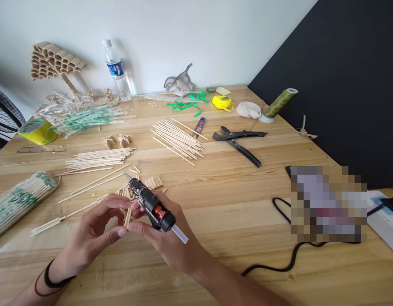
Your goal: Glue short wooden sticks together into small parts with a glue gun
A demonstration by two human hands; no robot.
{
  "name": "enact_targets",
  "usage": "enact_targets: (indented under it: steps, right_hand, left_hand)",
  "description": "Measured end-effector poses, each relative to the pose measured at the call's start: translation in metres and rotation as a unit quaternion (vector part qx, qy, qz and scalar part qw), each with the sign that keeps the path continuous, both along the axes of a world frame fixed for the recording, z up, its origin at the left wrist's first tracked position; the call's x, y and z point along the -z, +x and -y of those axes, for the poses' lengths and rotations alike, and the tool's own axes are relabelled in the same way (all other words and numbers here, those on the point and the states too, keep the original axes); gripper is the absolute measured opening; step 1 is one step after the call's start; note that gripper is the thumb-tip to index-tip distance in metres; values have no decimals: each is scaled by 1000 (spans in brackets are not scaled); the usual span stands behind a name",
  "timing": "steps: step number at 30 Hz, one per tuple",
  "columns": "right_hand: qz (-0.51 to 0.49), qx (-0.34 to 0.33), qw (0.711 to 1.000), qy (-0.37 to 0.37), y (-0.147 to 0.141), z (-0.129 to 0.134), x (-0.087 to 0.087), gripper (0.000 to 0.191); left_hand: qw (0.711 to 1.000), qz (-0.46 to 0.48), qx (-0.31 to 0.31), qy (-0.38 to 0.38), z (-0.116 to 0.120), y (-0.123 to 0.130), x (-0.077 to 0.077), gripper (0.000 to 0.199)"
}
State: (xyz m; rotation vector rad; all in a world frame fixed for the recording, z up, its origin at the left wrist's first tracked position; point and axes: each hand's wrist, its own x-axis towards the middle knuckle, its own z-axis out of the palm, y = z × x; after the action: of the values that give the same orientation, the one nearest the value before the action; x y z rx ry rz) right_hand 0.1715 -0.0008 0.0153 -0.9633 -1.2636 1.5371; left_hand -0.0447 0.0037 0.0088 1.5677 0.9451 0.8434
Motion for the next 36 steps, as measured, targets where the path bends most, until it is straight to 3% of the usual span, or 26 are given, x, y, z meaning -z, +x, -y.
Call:
enact_targets:
  steps: [6,20,26,36]
  right_hand:
    - [-25,-7,1000,0,1,1,1,20]
    - [39,7,999,20,4,2,-4,18]
    - [95,36,994,35,11,1,-3,31]
    - [48,-45,997,31,13,-1,-3,30]
  left_hand:
    - [1000,9,11,-5,0,0,1,31]
    - [999,27,-4,-38,2,0,2,29]
    - [987,118,-49,-100,-1,-8,8,30]
    - [966,225,-63,-111,-4,-4,3,29]
